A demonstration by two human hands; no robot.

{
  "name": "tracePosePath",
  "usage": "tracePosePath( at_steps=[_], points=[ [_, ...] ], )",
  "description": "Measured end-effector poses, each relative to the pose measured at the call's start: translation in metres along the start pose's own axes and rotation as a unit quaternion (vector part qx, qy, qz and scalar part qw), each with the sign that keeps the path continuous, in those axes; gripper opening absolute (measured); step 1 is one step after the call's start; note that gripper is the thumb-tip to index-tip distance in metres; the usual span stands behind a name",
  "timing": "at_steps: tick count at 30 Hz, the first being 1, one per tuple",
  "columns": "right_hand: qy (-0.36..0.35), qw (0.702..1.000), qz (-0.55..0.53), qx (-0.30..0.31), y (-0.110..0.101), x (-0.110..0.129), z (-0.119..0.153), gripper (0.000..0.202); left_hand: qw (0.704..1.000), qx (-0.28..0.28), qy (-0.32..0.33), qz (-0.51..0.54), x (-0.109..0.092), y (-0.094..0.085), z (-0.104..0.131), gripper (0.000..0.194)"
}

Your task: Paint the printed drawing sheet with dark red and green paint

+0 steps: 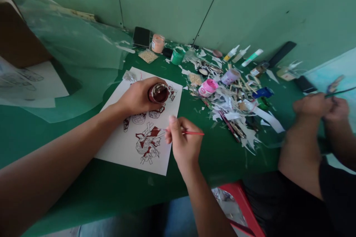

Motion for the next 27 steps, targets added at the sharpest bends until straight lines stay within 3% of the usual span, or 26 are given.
tracePosePath(
  at_steps=[5,27],
  points=[
    [0.032,0.998,0.052,0.031,0.005,-0.012,0.017,0.04,1.0,-0.006,-0.003,0.009,0.001,0.0,-0.001,0.054],
    [0.034,0.996,0.048,0.061,0.01,-0.011,0.014,0.038,1.0,-0.015,0.01,-0.023,-0.002,0.004,-0.002,0.055]
  ],
)
Point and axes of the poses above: each hand's wrist, its own z-axis away from the middle knuckle, its own y-axis out of the palm, x = y × z, the point moved 8 cm from there along -z, towards the middle knuckle, and after that the axes turned 15 degrees about z, right-handed, at the moved point
